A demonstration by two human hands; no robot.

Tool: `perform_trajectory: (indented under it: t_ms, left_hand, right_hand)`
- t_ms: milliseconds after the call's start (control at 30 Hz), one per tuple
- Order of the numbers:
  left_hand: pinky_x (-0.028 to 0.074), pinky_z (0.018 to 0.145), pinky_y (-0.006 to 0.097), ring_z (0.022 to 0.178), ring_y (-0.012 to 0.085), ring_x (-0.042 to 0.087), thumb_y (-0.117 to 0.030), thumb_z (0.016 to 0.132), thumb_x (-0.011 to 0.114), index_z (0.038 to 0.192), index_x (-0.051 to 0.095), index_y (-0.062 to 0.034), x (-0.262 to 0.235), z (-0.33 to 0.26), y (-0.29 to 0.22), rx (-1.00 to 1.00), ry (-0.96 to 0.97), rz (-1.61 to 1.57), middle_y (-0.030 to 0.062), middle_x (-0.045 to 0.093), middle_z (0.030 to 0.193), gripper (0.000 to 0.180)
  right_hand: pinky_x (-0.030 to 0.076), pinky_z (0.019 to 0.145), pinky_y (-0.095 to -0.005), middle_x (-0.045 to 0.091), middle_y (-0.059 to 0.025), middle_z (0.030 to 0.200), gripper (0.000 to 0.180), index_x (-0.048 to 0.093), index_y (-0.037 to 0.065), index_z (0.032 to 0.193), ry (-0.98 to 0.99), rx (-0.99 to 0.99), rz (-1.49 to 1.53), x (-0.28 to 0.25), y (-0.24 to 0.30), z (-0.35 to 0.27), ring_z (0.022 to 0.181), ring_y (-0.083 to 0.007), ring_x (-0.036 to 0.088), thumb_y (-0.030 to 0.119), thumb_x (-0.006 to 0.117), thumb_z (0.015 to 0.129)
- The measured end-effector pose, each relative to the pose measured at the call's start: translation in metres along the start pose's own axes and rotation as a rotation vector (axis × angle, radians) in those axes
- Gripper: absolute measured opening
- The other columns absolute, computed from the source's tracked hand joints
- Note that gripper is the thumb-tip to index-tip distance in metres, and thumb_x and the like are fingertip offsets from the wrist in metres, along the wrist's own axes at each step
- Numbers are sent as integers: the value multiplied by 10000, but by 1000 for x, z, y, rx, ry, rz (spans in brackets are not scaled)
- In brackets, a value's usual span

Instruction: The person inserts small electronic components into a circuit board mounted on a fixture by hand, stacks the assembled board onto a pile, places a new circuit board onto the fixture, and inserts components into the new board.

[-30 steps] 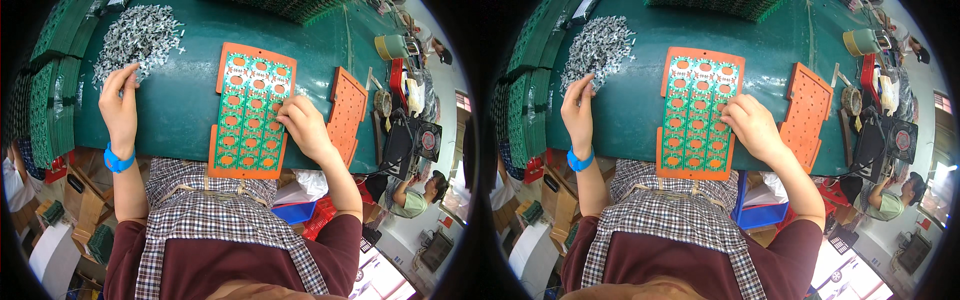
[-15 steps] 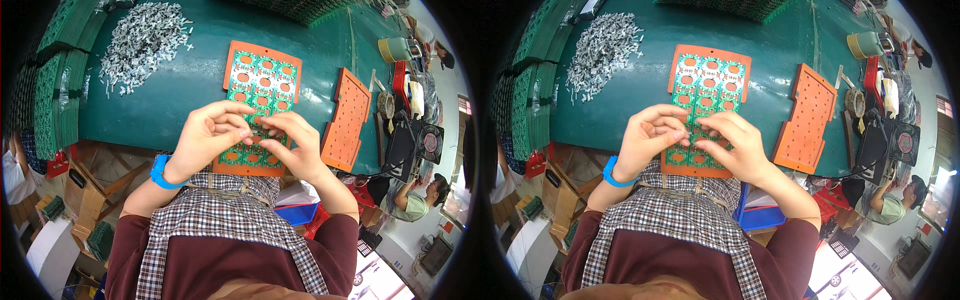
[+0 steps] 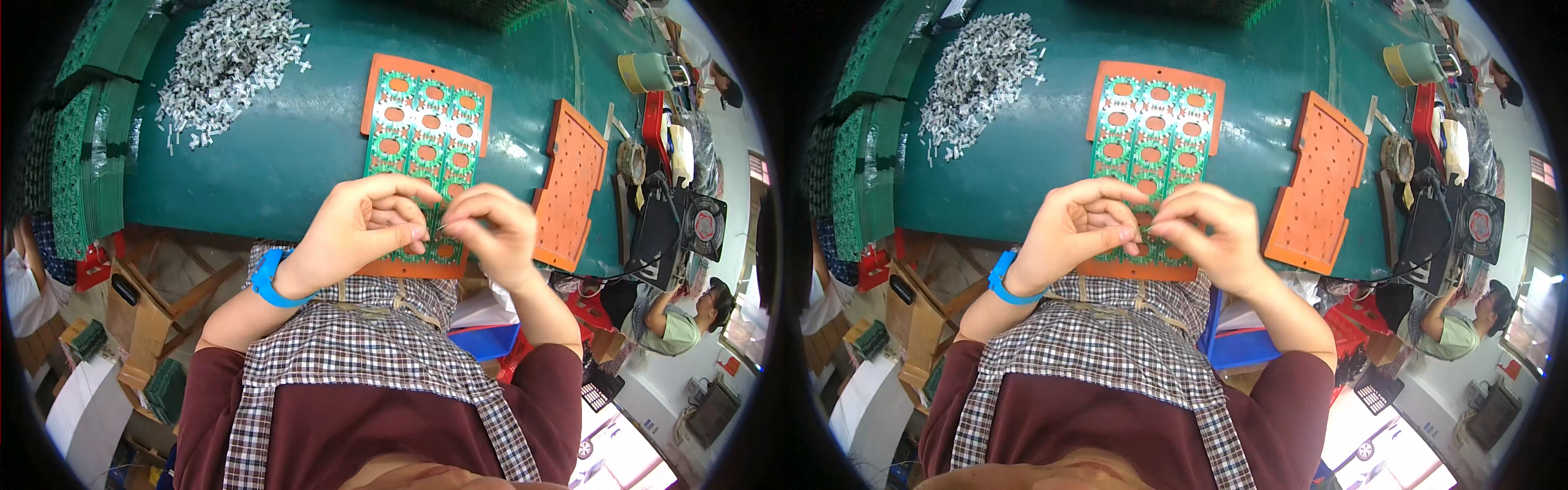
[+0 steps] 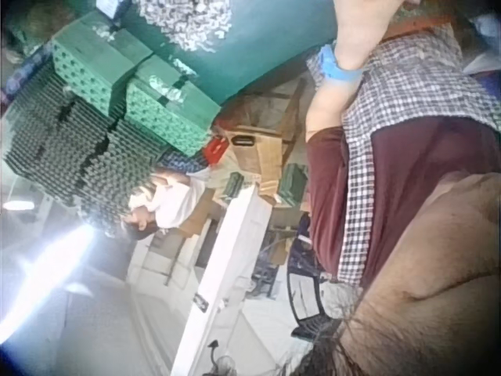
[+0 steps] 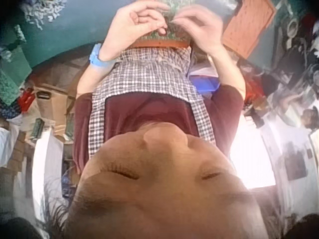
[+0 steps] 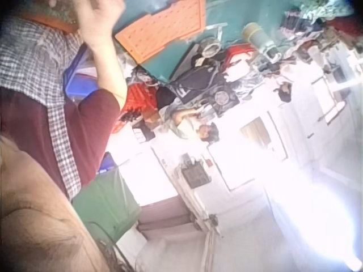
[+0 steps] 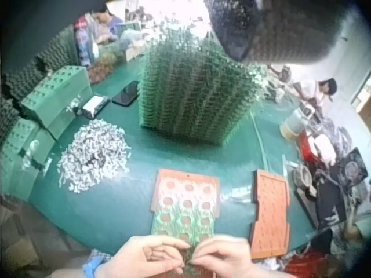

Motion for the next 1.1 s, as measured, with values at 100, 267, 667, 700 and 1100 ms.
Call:
perform_trajectory:
  t_ms: [100, 267, 667, 700, 1100]
  left_hand:
    - [542, 757, 258, 842, 136, 658, 65, 869, 581, 1063, 635, 64, -8, -5, -9, 87, -119, 280, 106, 675, 932, 201]
    - [543, 776, 263, 849, 146, 662, 51, 873, 605, 994, 662, 66, -38, -8, -13, 208, -347, 353, 100, 677, 932, 135]
    - [538, 778, 257, 868, 161, 664, 48, 854, 630, 948, 685, 66, -53, -14, -15, 301, -429, 571, 103, 678, 932, 110]
    - [538, 778, 257, 868, 161, 664, 48, 854, 630, 948, 685, 66, -53, -15, -14, 303, -431, 572, 103, 678, 932, 110]
    - [542, 818, 317, 887, 216, 667, 80, 845, 599, 926, 671, 71, -18, -14, -7, 196, -261, 286, 141, 675, 915, 109]
  right_hand:
    - [506, 688, -302, 668, -90, 829, 53, 679, -1, 849, 2, 124, -157, -26, -1, 2, 793, -179, 639, 23, 697, 806]
    - [466, 754, -388, 545, -107, 914, 84, 558, 22, 871, 181, -44, -524, -20, -16, 1, 883, -306, 551, 42, 630, 832]
    - [475, 749, -381, 561, -90, 903, 100, 578, 25, 875, 197, -94, -559, -18, -20, 2, 872, -282, 556, 79, 643, 823]
    - [475, 749, -381, 561, -90, 903, 100, 578, 25, 875, 198, -96, -559, -17, -21, 2, 872, -282, 556, 79, 643, 823]
    - [511, 593, -308, 607, -57, 829, 226, 647, 30, 890, -56, -480, -753, -7, -20, -14, 729, -213, 617, 72, 754, 696]
Point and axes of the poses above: each hand's wrist, its own z-axis towards the middle knuckle, its own x-axis out of the palm, y = z × x, the point moved 3 cm from there along z, towards the middle knuckle
